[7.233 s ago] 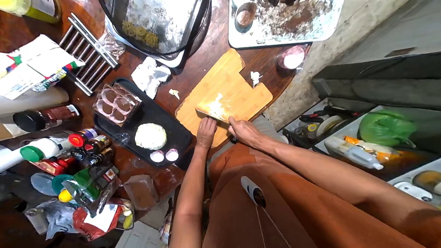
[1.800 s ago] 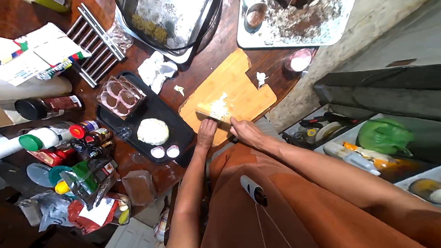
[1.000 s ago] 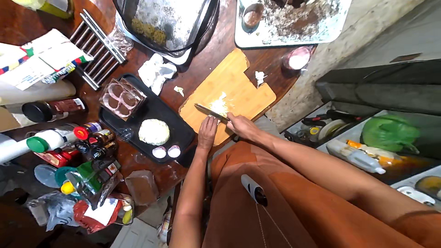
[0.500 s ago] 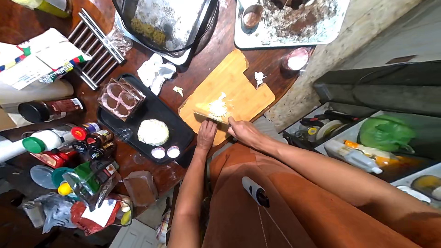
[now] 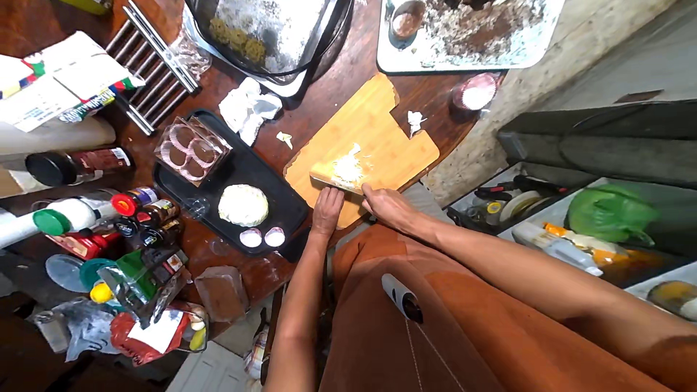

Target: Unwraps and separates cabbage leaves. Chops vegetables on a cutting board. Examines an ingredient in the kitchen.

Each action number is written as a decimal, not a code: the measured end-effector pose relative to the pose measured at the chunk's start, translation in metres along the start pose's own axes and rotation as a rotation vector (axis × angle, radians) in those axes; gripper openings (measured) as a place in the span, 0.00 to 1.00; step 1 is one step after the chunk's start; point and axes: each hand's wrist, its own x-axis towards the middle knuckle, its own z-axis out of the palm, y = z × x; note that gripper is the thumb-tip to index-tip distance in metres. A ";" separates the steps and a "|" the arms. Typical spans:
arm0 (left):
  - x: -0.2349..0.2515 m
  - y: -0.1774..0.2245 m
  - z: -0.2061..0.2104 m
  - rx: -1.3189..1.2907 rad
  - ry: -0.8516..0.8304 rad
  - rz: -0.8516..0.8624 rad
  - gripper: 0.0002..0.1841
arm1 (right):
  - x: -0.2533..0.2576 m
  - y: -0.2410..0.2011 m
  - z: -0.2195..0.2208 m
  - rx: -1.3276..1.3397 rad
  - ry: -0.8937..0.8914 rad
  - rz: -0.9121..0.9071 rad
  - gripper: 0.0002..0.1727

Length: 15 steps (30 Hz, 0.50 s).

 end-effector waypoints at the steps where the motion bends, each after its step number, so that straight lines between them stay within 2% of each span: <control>1: 0.001 0.000 0.000 0.001 0.005 -0.003 0.06 | 0.005 -0.002 0.000 0.005 -0.005 -0.002 0.11; 8: -0.001 0.000 0.004 0.010 -0.008 -0.023 0.11 | 0.017 0.001 0.002 0.085 0.075 -0.031 0.10; 15: 0.000 -0.001 0.002 0.007 0.004 -0.001 0.04 | -0.017 0.004 -0.010 0.066 0.037 -0.046 0.10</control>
